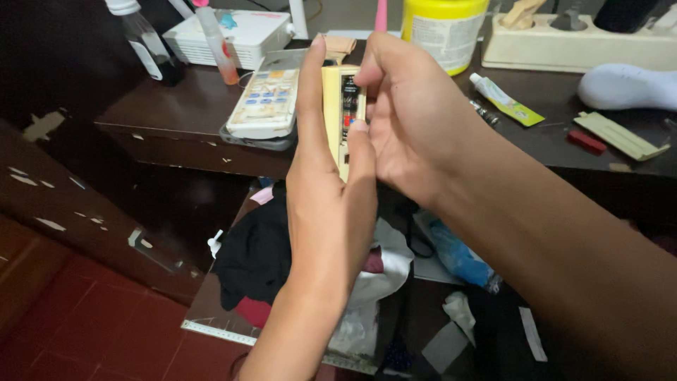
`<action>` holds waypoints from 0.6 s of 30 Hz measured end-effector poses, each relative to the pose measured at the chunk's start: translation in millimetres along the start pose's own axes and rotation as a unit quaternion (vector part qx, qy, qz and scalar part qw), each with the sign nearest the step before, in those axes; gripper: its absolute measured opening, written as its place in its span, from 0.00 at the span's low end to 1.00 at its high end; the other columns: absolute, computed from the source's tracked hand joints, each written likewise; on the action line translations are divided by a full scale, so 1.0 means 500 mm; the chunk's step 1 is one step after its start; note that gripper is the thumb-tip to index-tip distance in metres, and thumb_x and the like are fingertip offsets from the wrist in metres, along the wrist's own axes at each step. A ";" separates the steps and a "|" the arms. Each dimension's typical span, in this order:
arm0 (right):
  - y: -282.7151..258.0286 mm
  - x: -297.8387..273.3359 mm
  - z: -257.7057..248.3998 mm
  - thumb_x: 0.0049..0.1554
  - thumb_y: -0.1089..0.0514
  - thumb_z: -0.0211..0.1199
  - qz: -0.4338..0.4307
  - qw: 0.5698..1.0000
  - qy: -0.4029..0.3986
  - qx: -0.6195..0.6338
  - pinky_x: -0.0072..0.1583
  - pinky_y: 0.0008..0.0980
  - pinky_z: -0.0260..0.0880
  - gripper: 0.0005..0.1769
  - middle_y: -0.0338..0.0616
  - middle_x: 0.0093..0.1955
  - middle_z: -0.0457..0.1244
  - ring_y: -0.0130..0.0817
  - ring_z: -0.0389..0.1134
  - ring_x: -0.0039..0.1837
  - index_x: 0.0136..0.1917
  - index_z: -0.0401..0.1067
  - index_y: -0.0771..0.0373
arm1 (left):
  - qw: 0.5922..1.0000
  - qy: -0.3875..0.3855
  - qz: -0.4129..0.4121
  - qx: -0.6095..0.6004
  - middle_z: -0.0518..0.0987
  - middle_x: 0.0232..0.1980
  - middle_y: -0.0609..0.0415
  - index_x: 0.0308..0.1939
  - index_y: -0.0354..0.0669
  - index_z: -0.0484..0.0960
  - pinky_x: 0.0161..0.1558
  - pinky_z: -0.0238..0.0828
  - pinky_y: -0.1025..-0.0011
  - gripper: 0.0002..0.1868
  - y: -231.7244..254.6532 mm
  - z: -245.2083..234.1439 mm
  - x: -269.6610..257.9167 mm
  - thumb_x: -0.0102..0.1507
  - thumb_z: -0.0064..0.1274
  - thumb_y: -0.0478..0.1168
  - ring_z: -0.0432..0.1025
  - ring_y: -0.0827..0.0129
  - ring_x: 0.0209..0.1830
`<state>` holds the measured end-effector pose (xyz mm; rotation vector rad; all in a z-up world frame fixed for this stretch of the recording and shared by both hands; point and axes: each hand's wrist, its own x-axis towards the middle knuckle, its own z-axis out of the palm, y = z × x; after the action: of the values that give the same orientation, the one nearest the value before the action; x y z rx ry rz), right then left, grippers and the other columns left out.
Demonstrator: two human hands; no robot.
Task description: The person opens the battery compartment of a yellow remote control, removes existing batteries, and inserts new ones. They then close the compartment and briefly compare the remote to another device before handling the batteries again.
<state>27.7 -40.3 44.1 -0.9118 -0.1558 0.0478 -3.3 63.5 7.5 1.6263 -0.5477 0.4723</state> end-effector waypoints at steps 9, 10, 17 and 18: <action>-0.011 0.024 0.003 0.46 0.63 0.47 0.040 0.999 -0.008 0.022 0.46 0.34 0.69 0.03 0.47 0.36 0.58 0.37 0.62 0.38 0.35 0.58 0.65 | 0.995 0.035 0.063 0.072 0.73 0.57 0.42 0.66 0.54 0.51 0.50 0.68 0.65 0.24 0.002 -0.004 0.012 0.66 0.35 0.40 0.72 0.53 0.53; -0.014 0.024 0.001 0.47 0.63 0.47 0.034 0.999 -0.014 0.017 0.45 0.33 0.68 0.02 0.46 0.36 0.57 0.37 0.61 0.38 0.35 0.58 0.64 | 0.995 0.032 0.067 0.073 0.73 0.59 0.43 0.68 0.54 0.50 0.52 0.68 0.66 0.25 0.000 -0.003 0.012 0.67 0.35 0.40 0.72 0.53 0.54; -0.032 0.015 0.005 0.44 0.61 0.44 0.055 0.998 0.010 -0.021 0.44 0.29 0.68 0.08 0.50 0.36 0.60 0.36 0.62 0.38 0.36 0.61 0.67 | 0.992 0.022 0.103 0.073 0.69 0.63 0.43 0.69 0.55 0.47 0.56 0.69 0.66 0.25 -0.011 0.006 0.013 0.70 0.35 0.39 0.71 0.53 0.59; -0.031 0.016 0.001 0.44 0.61 0.43 0.065 0.997 0.016 -0.034 0.44 0.27 0.66 0.11 0.51 0.37 0.61 0.36 0.62 0.38 0.38 0.62 0.69 | 0.992 0.020 0.101 0.068 0.69 0.63 0.43 0.69 0.55 0.47 0.55 0.68 0.66 0.25 -0.011 0.007 0.014 0.70 0.34 0.39 0.71 0.53 0.59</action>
<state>35.0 -48.5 57.8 -0.9892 -0.0690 0.1493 5.5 60.1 6.6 1.6950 -0.6656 0.7042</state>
